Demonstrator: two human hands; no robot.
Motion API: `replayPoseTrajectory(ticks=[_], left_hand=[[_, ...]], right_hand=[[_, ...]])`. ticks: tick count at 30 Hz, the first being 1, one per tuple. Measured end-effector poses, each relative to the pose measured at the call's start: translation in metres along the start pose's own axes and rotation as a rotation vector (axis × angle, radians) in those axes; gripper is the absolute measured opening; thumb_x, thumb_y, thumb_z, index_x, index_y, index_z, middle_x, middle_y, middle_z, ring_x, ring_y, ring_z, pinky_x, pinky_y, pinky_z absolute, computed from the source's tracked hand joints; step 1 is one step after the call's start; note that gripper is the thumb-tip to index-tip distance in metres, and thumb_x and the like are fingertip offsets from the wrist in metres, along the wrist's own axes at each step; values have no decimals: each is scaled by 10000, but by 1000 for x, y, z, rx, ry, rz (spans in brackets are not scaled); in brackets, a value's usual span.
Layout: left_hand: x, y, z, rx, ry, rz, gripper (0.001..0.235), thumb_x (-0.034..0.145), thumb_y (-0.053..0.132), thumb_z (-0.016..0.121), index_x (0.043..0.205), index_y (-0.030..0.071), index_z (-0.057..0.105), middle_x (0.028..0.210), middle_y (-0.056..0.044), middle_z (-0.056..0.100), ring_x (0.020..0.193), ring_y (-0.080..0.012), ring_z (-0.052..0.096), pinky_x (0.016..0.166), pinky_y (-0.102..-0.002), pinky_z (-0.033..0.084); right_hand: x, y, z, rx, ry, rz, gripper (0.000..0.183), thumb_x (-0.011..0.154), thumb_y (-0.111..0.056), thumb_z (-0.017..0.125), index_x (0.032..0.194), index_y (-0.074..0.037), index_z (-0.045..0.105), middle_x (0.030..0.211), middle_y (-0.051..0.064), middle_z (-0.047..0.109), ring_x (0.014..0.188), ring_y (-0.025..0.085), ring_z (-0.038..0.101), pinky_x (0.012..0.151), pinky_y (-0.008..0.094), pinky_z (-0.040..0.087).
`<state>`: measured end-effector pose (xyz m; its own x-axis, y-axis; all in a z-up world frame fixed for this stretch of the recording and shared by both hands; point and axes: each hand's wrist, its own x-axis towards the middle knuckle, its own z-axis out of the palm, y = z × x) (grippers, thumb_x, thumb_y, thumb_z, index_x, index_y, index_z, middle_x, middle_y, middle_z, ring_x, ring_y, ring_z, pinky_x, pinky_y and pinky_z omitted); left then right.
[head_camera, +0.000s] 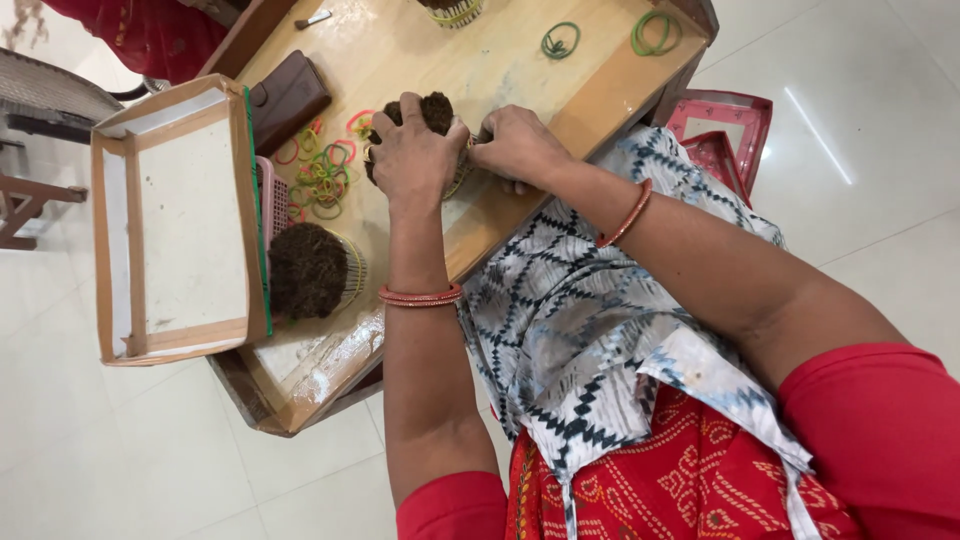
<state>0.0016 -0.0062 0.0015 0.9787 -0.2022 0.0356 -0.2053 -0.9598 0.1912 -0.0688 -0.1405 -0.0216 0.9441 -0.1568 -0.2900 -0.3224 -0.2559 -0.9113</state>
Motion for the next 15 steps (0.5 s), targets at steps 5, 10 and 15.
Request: replayPoseTrajectory(ticks=[5,10,15], left_hand=[[-2,2,-6,3,9,-11,661,807,565,703,1319,185,527,1312,-240,487,1123,-541,580,886,-603,519],[-3,8,-14,-21,-42,-22,661,796,545,702,1333,204,524,1317,-238,479,1124,-545,573,884,-608,513],[-5,10,-32,-19,-105,-10,810,717,629,767,1355,209,498,1355,-241,451,1156,-536,563,918,-613,505]], right_hand=[[-13,29,-21,-184,-37,-24,229,836,-194,610,810,5,721,605,149,690,473,250,673,493,383,577],[-9,42,-16,-426,165,-273,229,778,-248,661,879,-49,710,858,213,720,860,410,696,808,502,547],[20,35,-16,-605,137,-358,238,812,-262,663,927,-57,699,868,222,718,861,416,692,776,525,541]])
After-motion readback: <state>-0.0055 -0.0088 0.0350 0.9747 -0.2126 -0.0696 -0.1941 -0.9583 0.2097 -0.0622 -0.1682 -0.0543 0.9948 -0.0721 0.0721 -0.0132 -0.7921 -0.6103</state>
